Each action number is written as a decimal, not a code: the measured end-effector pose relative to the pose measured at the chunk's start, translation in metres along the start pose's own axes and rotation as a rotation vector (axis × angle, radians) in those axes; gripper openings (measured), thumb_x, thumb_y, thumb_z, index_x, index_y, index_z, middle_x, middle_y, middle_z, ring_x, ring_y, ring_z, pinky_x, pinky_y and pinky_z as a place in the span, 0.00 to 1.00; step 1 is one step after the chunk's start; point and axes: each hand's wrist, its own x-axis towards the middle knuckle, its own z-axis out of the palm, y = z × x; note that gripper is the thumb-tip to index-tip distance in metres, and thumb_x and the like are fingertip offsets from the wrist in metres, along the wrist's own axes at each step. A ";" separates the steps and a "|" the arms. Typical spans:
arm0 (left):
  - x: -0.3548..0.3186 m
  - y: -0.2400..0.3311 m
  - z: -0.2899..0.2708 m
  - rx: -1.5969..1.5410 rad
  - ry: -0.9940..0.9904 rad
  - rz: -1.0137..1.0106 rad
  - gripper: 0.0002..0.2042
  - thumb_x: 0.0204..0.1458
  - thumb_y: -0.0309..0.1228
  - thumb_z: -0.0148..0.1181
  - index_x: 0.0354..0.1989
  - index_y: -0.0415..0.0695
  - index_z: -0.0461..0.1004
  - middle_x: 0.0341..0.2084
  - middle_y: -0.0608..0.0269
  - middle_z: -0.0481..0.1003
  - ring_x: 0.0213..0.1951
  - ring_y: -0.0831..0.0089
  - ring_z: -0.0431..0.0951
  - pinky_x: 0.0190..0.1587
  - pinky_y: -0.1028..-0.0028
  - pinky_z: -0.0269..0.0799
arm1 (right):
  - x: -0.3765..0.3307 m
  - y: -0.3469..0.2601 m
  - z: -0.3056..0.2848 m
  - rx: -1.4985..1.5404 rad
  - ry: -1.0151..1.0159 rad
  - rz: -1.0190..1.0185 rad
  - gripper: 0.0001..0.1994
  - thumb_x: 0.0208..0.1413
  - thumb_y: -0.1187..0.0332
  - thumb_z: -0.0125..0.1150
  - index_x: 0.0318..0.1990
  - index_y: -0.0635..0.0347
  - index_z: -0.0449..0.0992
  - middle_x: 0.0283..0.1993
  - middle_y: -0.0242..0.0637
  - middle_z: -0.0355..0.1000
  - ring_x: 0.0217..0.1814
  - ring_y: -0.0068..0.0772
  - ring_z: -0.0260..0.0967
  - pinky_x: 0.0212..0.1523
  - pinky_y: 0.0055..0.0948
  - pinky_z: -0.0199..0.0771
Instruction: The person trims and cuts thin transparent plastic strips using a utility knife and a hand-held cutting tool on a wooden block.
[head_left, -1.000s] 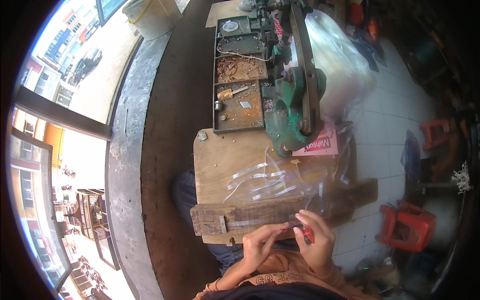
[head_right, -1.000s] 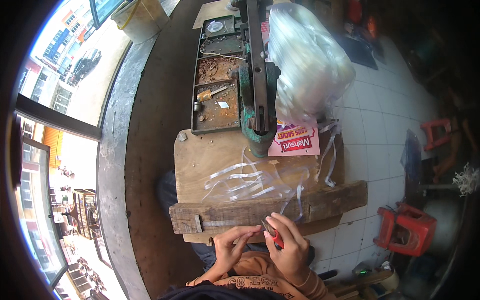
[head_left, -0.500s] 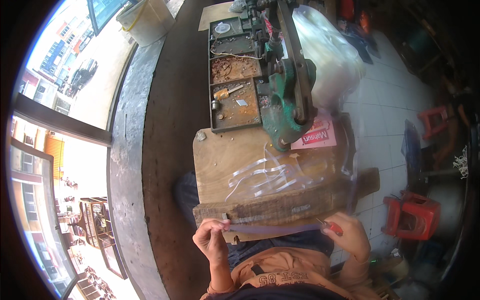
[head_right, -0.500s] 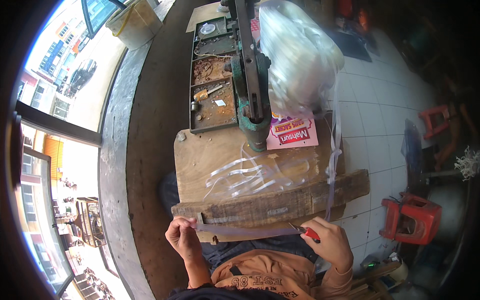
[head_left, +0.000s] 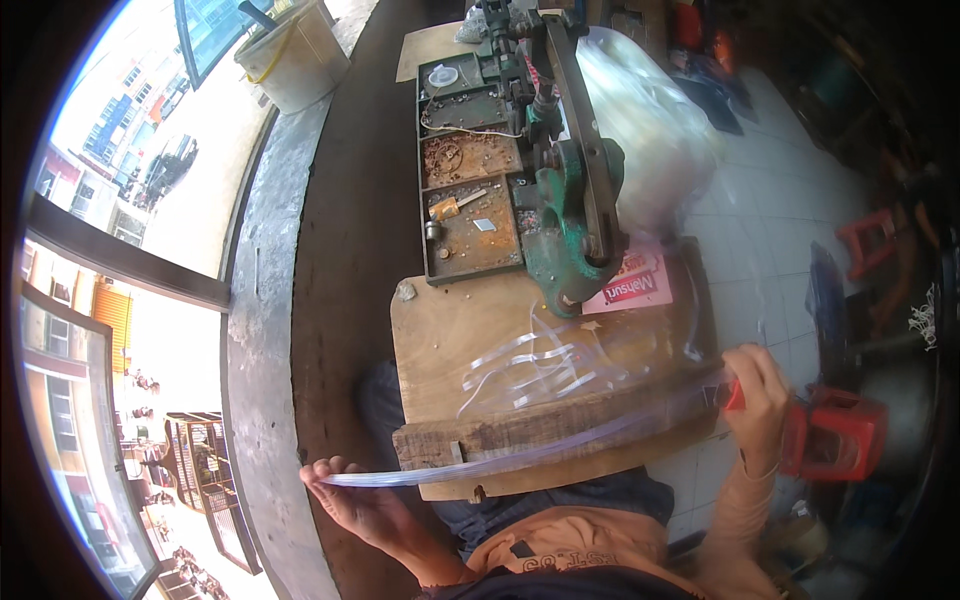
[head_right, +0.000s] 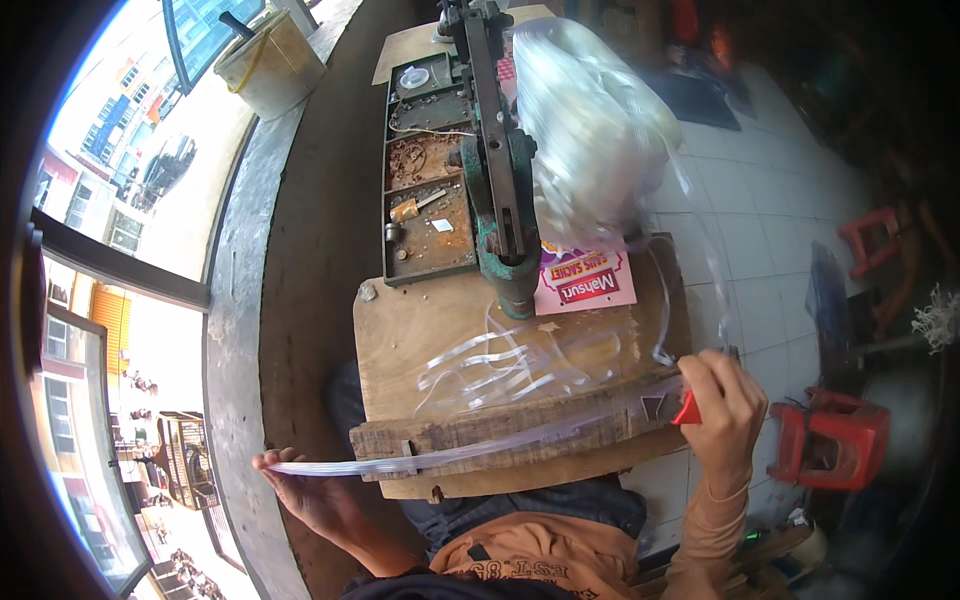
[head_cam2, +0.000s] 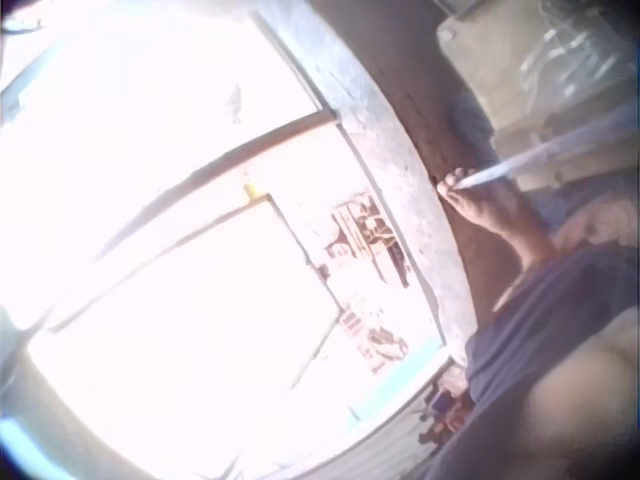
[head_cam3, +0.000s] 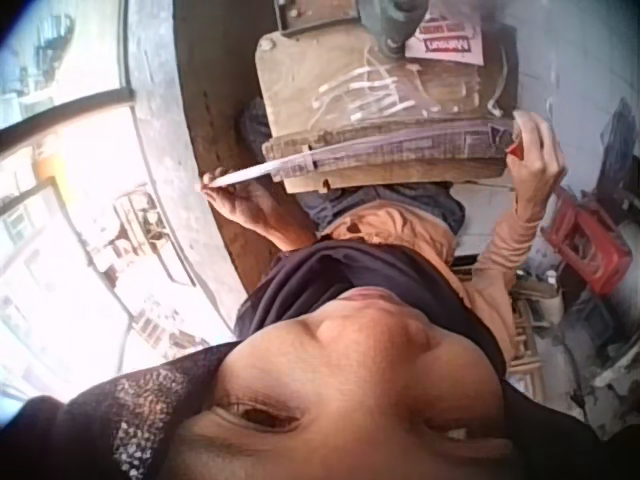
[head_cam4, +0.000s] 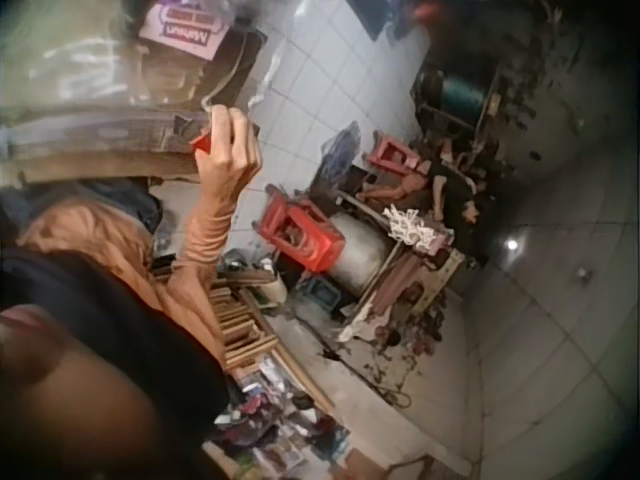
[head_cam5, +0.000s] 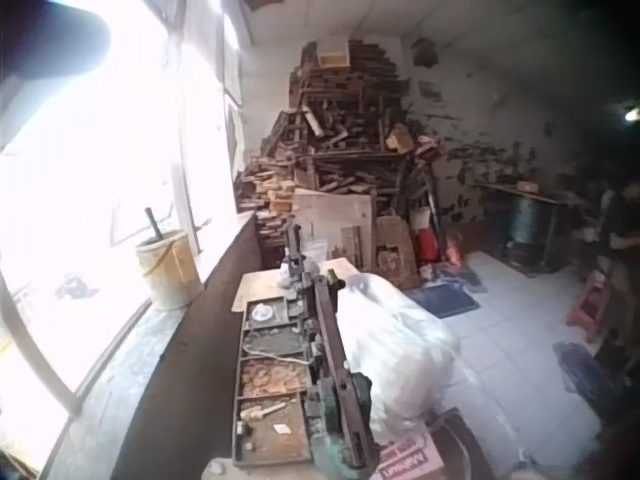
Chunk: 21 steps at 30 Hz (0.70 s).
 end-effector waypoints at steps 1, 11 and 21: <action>0.010 0.007 -0.007 -0.127 -0.060 -0.023 0.04 0.59 0.26 0.49 0.40 0.42 0.66 0.33 0.66 0.67 0.34 0.83 0.67 0.32 0.82 0.70 | 0.008 0.013 0.003 -0.027 0.054 -0.073 0.16 0.30 0.83 0.60 0.33 0.64 0.73 0.29 0.42 0.69 0.28 0.44 0.69 0.26 0.33 0.67; 0.041 0.076 -0.048 -0.812 -0.383 -0.074 0.06 0.60 0.23 0.44 0.41 0.43 0.68 0.36 0.65 0.68 0.37 0.79 0.68 0.44 0.76 0.71 | 0.122 0.070 0.003 -0.405 0.634 -0.733 0.13 0.42 0.82 0.62 0.38 0.63 0.72 0.31 0.40 0.71 0.27 0.39 0.69 0.24 0.31 0.68; 0.043 0.110 -0.087 -0.807 -0.328 0.082 0.07 0.59 0.22 0.46 0.42 0.44 0.68 0.39 0.65 0.69 0.41 0.77 0.68 0.56 0.74 0.69 | 0.227 0.051 0.013 0.008 0.711 -0.577 0.10 0.46 0.78 0.63 0.38 0.61 0.74 0.34 0.37 0.75 0.32 0.34 0.74 0.32 0.25 0.71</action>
